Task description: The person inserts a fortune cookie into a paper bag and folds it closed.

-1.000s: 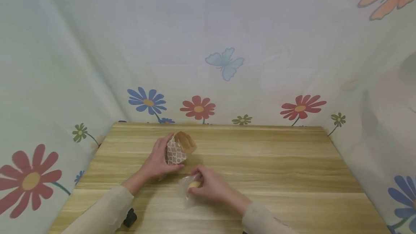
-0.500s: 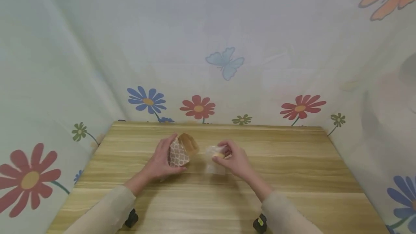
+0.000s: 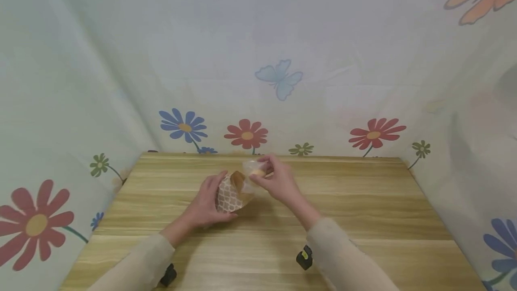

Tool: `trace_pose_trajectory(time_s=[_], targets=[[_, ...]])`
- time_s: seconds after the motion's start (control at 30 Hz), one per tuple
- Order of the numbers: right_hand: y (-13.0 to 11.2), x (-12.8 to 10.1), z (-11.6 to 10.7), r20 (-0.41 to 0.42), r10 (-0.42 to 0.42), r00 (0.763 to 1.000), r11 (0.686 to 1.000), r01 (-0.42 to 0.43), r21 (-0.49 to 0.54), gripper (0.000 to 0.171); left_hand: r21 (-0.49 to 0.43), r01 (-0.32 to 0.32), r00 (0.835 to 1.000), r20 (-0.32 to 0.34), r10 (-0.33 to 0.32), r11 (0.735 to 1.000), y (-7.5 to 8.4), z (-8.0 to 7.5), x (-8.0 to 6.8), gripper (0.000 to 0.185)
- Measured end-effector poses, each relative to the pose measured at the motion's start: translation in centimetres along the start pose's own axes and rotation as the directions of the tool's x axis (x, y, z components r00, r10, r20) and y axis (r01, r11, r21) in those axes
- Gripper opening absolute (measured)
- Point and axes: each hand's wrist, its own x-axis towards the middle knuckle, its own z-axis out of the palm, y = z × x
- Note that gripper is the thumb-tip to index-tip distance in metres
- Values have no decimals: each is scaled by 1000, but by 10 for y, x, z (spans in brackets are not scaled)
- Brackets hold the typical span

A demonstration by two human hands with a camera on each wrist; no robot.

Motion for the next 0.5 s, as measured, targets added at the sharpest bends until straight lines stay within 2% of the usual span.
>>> trace_pose_trajectory(time_s=[0.5], targets=[[-2, 0, 12, 125, -8, 992, 988, 27, -151, 48, 126, -24, 997, -72, 33, 992, 6, 6, 1, 131]])
